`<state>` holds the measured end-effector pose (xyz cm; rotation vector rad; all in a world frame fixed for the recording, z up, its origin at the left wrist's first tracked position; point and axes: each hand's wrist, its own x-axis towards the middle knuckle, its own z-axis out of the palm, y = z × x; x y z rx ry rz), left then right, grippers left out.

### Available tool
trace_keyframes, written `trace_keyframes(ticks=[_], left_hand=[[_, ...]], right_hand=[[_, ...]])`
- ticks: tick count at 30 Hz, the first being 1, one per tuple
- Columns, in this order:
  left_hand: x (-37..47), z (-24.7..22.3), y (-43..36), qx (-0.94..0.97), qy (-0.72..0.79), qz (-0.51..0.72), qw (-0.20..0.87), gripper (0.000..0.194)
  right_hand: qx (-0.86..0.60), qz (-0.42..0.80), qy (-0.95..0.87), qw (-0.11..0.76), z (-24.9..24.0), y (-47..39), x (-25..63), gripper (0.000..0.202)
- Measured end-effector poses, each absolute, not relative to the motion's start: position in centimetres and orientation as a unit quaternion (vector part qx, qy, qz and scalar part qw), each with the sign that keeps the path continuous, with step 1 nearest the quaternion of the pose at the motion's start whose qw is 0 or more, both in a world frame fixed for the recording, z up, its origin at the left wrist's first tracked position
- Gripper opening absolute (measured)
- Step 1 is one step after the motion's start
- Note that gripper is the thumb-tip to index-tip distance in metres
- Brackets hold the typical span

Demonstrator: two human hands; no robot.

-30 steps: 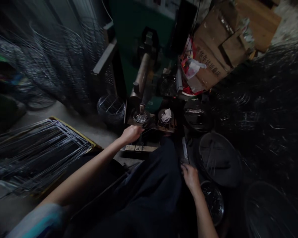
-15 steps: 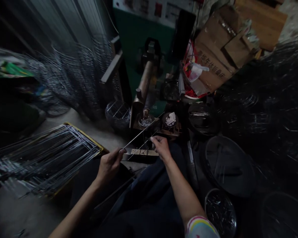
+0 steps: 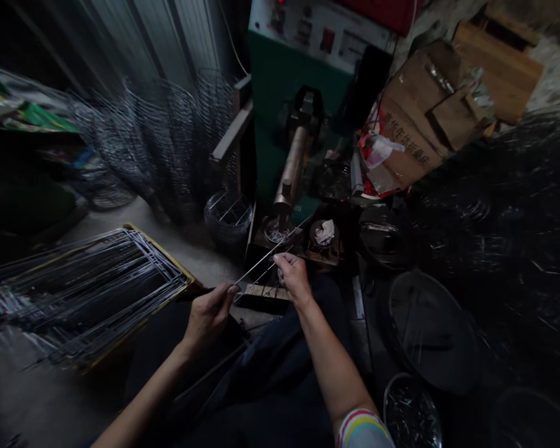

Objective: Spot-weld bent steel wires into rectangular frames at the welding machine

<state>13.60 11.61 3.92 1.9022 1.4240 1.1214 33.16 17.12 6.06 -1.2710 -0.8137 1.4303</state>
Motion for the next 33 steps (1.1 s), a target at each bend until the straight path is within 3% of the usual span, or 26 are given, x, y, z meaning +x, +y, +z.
trace_keyframes(ticks=[18,33], left_hand=[[14.3,4.2,13.1,0.685,0.513,0.443,0.267,0.027],[15.0,4.2,13.8,0.723,0.474,0.469,0.181,0.024]], right_hand=[[-0.488,0.586,-0.361,0.537,6.4,18.7,33.7,0.035],[-0.488,0.585,-0.352,0.544,6.7,19.7,34.4,0.035]])
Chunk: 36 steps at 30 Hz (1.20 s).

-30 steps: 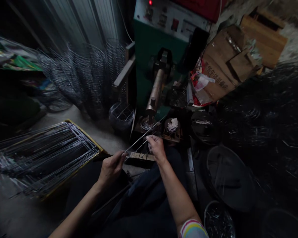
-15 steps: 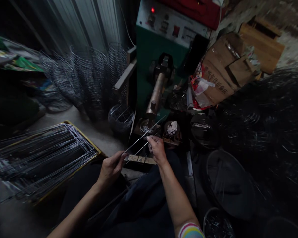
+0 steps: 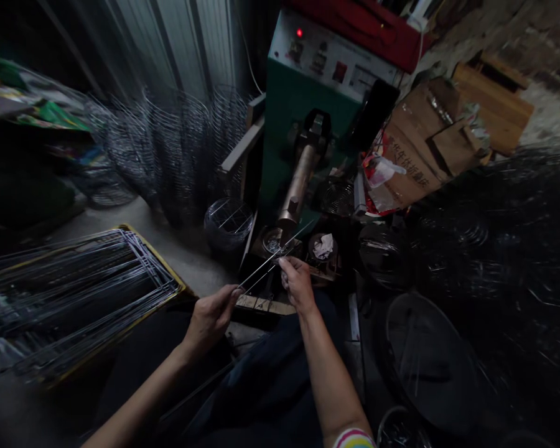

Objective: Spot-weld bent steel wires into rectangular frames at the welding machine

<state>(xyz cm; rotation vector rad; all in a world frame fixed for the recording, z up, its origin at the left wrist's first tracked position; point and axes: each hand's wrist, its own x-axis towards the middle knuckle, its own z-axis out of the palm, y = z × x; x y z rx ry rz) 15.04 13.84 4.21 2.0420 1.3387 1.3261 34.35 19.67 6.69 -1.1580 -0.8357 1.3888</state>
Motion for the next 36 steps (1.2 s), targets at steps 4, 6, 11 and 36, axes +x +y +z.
trace_keyframes(ticks=[4,6,11,36], left_hand=[[15.2,4.1,14.0,0.723,0.471,0.472,0.180,0.023],[15.3,4.1,14.1,0.723,0.472,0.471,0.179,0.023],[15.5,4.3,14.4,0.718,0.482,0.463,0.195,0.024],[15.9,5.0,18.2,0.723,0.463,0.436,0.270,0.031]], right_hand=[[-0.484,0.588,-0.355,0.542,6.5,20.0,34.6,0.034],[-0.481,0.590,-0.353,0.544,6.5,20.1,34.7,0.034],[-0.481,0.589,-0.357,0.542,6.7,20.5,34.8,0.034],[-0.494,0.551,-0.343,0.579,6.8,21.8,35.8,0.041]])
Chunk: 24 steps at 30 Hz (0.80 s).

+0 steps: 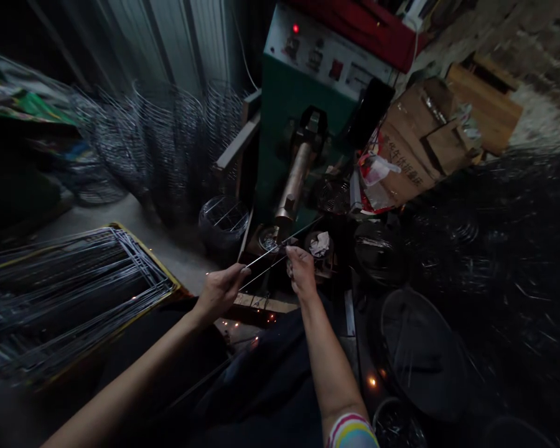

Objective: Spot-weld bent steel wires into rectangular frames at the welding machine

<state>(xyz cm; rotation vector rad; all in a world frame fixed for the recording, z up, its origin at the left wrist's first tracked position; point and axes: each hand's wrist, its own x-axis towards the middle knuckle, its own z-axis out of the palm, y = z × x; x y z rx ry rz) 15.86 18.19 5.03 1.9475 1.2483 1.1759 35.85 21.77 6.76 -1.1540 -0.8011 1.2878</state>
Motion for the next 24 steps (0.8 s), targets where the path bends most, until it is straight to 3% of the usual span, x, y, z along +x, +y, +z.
trace_keyframes(ticks=[13,19,24], left_hand=[[14.7,6.0,20.6,0.723,0.446,0.420,0.320,0.032],[15.6,6.4,20.4,0.791,0.442,0.372,0.200,0.032],[11.9,6.5,16.9,0.829,0.463,0.276,0.148,0.015]], right_hand=[[-0.513,0.547,-0.379,0.541,6.6,21.0,37.1,0.045],[-0.585,0.563,-0.448,0.374,4.3,14.4,37.1,0.054],[-0.559,0.578,-0.534,0.263,2.1,10.3,35.5,0.052]])
